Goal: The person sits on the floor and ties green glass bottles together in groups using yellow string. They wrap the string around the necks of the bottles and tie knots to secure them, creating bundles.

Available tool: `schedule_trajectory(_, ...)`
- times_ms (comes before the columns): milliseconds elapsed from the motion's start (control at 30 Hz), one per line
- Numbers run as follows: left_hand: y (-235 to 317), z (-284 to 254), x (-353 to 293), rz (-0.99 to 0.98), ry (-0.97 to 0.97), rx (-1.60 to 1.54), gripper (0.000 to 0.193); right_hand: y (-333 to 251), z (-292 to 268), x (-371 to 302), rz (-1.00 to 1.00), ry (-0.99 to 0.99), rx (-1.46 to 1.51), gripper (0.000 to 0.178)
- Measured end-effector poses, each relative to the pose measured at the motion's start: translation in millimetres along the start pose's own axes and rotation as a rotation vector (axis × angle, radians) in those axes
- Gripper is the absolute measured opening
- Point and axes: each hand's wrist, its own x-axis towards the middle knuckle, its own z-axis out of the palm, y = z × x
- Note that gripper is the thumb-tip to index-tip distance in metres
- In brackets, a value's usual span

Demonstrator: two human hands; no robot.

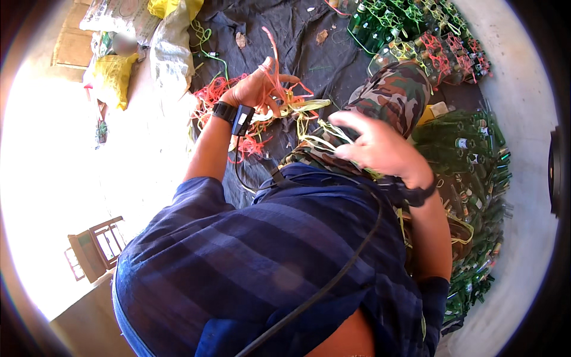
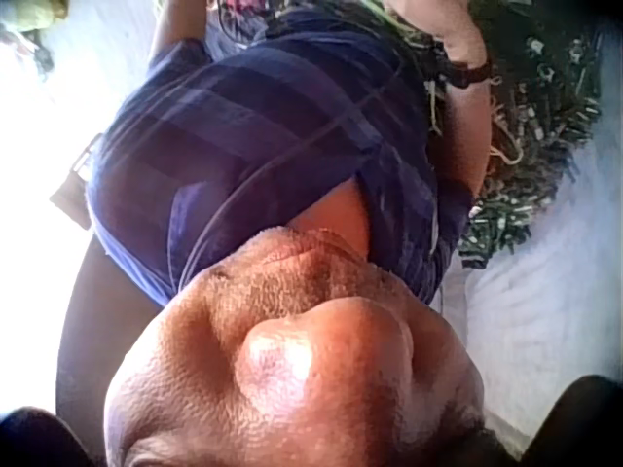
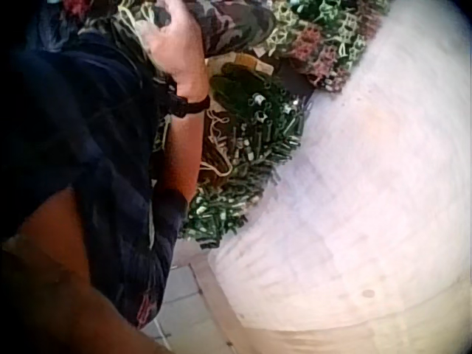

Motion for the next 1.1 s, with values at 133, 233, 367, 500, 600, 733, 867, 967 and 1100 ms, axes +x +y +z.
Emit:
schedule_trajectory(133,5.0,7.1,-4.6,0.036,-0.026,-0.138,0.12,34.2,32.2,31.8,-0.175,-0.062,-0.455,0.054)
schedule_trajectory(233,-3.5,-9.3,-1.8,0.031,0.075,-0.119,0.117,36.1,32.3,32.4,-0.191,-0.002,-0.562,0.042)
schedule_trajectory(367,-13.9,-24.6,4.4,-0.067,0.155,-0.082,0.112,37.2,12.4,13.9,-0.219,0.172,-0.154,0.023)
schedule_trajectory(500,-36.1,-32.3,17.4,-0.04,0.273,-0.137,0.105,23.6,-19.5,-20.2,0.071,0.237,-0.057,0.023)
schedule_trajectory(600,-27.4,-10.7,14.3,-0.013,0.265,0.005,0.086,22.7,-30.3,-37.7,0.056,0.26,0.134,0.018)
schedule_trajectory(733,-40.7,-30.6,24.0,0.046,0.165,0.089,0.072,23.5,-32.1,-49.9,0.098,0.321,0.226,0.018)
schedule_trajectory(867,-63.3,-59.2,32.7,0.212,0.505,0.706,0.051,26.3,-36.4,-60.5,0.074,0.407,0.309,0.02)
schedule_trajectory(967,-88.3,-91.2,29.7,0.27,0.581,0.495,0.039,33.0,-47.5,-73.2,-0.031,0.538,0.424,0.02)
schedule_trajectory(1100,-169.6,-183.6,14.1,0.279,0.799,0.905,0.035,25.7,-63.4,-97.2,-0.148,0.684,0.591,0.021)
